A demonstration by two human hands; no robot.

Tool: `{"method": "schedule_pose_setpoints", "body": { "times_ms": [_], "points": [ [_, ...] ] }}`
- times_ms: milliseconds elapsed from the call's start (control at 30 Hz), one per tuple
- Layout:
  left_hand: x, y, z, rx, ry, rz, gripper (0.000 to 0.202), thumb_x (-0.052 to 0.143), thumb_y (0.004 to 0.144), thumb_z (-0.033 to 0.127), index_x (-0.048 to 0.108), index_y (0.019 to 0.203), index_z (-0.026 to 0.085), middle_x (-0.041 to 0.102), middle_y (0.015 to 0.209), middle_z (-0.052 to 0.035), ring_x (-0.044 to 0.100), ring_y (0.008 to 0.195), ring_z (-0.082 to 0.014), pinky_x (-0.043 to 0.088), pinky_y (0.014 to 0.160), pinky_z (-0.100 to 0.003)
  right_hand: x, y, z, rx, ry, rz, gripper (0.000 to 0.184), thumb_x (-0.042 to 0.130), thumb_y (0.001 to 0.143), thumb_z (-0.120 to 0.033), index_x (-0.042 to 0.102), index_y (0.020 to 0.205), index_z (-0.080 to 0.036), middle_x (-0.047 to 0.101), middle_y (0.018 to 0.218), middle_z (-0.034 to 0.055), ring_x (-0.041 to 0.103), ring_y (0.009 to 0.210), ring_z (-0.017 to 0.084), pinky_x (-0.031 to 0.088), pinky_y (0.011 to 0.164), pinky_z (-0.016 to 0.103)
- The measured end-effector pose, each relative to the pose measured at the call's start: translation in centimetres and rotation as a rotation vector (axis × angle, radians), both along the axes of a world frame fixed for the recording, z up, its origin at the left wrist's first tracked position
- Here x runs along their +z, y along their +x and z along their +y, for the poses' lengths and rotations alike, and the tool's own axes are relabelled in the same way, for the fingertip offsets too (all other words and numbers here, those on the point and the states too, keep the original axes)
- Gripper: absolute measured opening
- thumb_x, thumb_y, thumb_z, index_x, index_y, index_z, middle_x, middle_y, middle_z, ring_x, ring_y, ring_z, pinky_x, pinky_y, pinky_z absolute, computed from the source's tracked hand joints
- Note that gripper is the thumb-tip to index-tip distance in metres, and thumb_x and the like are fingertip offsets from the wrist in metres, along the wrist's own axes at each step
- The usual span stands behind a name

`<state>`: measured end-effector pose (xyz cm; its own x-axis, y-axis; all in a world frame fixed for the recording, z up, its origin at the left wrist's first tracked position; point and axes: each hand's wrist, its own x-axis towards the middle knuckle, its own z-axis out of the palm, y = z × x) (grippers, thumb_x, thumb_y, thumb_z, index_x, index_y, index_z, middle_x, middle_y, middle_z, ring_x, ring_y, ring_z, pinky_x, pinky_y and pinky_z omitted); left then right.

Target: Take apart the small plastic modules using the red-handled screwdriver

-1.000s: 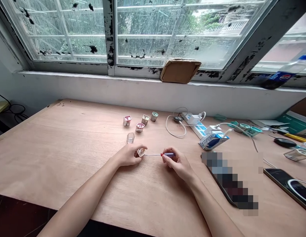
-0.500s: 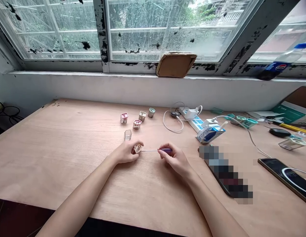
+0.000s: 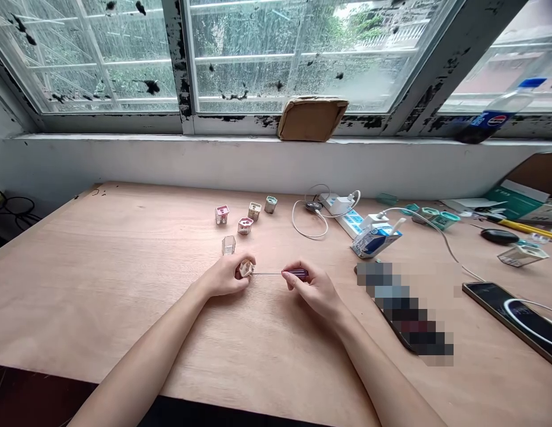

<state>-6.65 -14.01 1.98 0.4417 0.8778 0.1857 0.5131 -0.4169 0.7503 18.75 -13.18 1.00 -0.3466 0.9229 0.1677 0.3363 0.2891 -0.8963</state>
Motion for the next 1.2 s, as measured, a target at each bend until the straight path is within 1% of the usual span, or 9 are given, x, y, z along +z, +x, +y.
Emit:
{"method": "schedule_pose_setpoints", "body": {
  "times_ms": [100, 233, 400, 700, 967, 1067, 1200],
  "points": [
    [-0.12, -0.04, 0.08, 0.001, -0.01, -0.002, 0.037, 0.055, 0.072, 0.008, 0.059, 0.107, 0.019, 0.05, 0.073, 0.0044, 0.044, 0.062, -0.0102, 0.036, 0.059, -0.021, -0.04, -0.03, 0.0, -0.011, 0.01, -0.009, 0.03, 0.061, 0.089, -0.048, 0.061, 0.084, -0.019, 0.054, 0.061, -0.0011, 0.049, 0.054, 0.013, 0.037, 0.05, 0.025],
    [-0.27, -0.12, 0.19, -0.008, -0.023, -0.014, 0.035, 0.055, 0.073, 0.009, 0.059, 0.107, 0.02, 0.048, 0.07, 0.0057, 0.043, 0.061, -0.0098, 0.035, 0.057, -0.021, 0.02, -0.18, -0.13, -0.018, 0.024, 0.011, 0.029, 0.061, 0.09, -0.047, 0.061, 0.084, -0.019, 0.054, 0.061, -0.0015, 0.049, 0.053, 0.012, 0.037, 0.049, 0.024],
    [-0.26, -0.12, 0.17, -0.017, -0.026, -0.026, 0.034, 0.055, 0.073, 0.01, 0.059, 0.106, 0.02, 0.049, 0.071, 0.0053, 0.044, 0.061, -0.0101, 0.036, 0.058, -0.021, 0.13, -0.21, -0.18, -0.02, 0.033, 0.022, 0.028, 0.062, 0.089, -0.045, 0.061, 0.081, -0.019, 0.055, 0.06, -0.0014, 0.049, 0.052, 0.012, 0.037, 0.049, 0.024],
    [-0.42, -0.12, 0.25, -0.008, -0.048, -0.042, 0.035, 0.055, 0.073, 0.01, 0.059, 0.106, 0.019, 0.049, 0.07, 0.005, 0.044, 0.061, -0.0104, 0.035, 0.057, -0.021, -0.19, -0.32, -0.06, -0.043, 0.037, 0.057, 0.032, 0.062, 0.088, -0.049, 0.061, 0.08, -0.018, 0.055, 0.058, -0.0012, 0.048, 0.05, 0.012, 0.036, 0.047, 0.024],
    [-0.4, -0.16, 0.28, 0.016, -0.077, -0.123, 0.034, 0.055, 0.073, 0.01, 0.058, 0.106, 0.019, 0.047, 0.069, 0.0062, 0.043, 0.06, -0.0096, 0.034, 0.057, -0.02, -0.82, -0.29, 0.31, -0.092, -0.07, 0.121, 0.038, 0.064, 0.085, -0.055, 0.06, 0.08, -0.018, 0.057, 0.059, -0.0012, 0.043, 0.045, 0.01, 0.035, 0.04, 0.022],
    [-0.54, -0.19, 0.4, 0.017, -0.087, -0.16, 0.033, 0.055, 0.073, 0.011, 0.058, 0.105, 0.02, 0.046, 0.07, 0.0064, 0.043, 0.061, -0.0092, 0.035, 0.058, -0.02, -0.66, -0.44, 0.43, -0.106, -0.117, 0.153, 0.04, 0.066, 0.083, -0.058, 0.059, 0.079, -0.019, 0.057, 0.058, -0.0016, 0.042, 0.044, 0.009, 0.035, 0.039, 0.021],
    [-0.76, -0.25, 0.56, 0.015, -0.096, -0.196, 0.033, 0.056, 0.073, 0.011, 0.057, 0.105, 0.02, 0.045, 0.07, 0.0062, 0.042, 0.062, -0.0089, 0.035, 0.06, -0.02, -0.23, -0.8, 0.5, -0.111, -0.157, 0.191, 0.041, 0.069, 0.08, -0.058, 0.059, 0.078, -0.019, 0.058, 0.055, -0.0019, 0.041, 0.043, 0.009, 0.034, 0.04, 0.021]
  ]
}}
